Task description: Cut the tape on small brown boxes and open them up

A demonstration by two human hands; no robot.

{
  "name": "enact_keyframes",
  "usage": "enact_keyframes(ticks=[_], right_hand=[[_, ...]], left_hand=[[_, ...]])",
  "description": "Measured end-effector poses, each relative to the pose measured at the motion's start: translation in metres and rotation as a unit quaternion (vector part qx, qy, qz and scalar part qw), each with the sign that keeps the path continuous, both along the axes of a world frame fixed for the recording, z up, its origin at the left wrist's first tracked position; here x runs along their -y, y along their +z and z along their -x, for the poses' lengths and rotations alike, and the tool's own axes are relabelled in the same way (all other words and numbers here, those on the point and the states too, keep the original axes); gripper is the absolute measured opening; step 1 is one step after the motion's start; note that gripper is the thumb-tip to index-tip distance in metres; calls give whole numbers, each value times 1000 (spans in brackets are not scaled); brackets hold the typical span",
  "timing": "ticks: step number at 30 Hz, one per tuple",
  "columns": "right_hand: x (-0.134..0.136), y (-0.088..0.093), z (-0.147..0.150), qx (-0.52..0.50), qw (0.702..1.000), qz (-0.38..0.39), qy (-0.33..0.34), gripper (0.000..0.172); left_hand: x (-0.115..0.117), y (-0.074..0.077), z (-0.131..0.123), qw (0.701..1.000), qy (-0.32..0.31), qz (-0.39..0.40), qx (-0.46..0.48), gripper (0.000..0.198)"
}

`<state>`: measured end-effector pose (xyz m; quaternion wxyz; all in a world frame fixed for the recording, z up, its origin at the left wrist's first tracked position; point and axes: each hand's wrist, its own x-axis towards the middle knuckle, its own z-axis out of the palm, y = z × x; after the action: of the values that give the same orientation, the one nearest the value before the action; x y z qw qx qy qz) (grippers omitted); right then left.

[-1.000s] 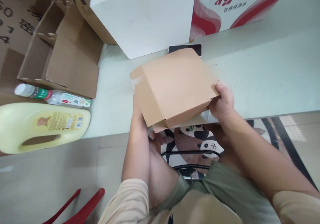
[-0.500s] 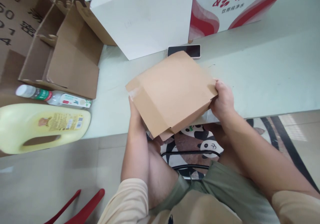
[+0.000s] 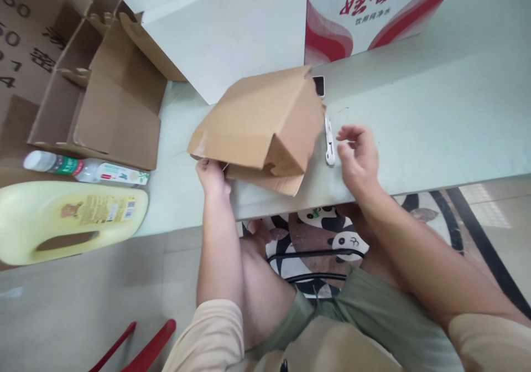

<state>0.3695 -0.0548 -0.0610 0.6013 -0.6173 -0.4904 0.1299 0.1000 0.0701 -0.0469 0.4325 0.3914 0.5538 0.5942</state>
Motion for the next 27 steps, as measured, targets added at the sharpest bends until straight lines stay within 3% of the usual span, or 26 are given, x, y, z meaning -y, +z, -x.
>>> enact_keyframes(ticks=[5,9,11,15,19,21,24,27], right_hand=[[-3,1,24,75,988,76,109,76],[-11,-5,35,110,983,105,100,110],[-13,-7,39,121,983,115,78,114],[-12,-4,44,111,983,139,48,96],[-9,1,41,88,986,128,60,92],[-6,3,38,92,986,113,85,86],[-2,6,35,119,978,77,152,60],[1,9,36,175,956,61,228,41]], left_hand=[[1,-4,-12,999,36,-4,24,28],[10,-6,-29,999,38,-21,18,29],[16,-6,-35,999,38,-28,21,26],[24,-5,-40,998,42,-36,25,22],[24,-2,-39,999,25,-35,34,28],[21,-1,-36,998,24,-41,43,32],[12,-2,-26,995,53,-62,63,30],[5,-2,-15,991,66,-29,116,28]])
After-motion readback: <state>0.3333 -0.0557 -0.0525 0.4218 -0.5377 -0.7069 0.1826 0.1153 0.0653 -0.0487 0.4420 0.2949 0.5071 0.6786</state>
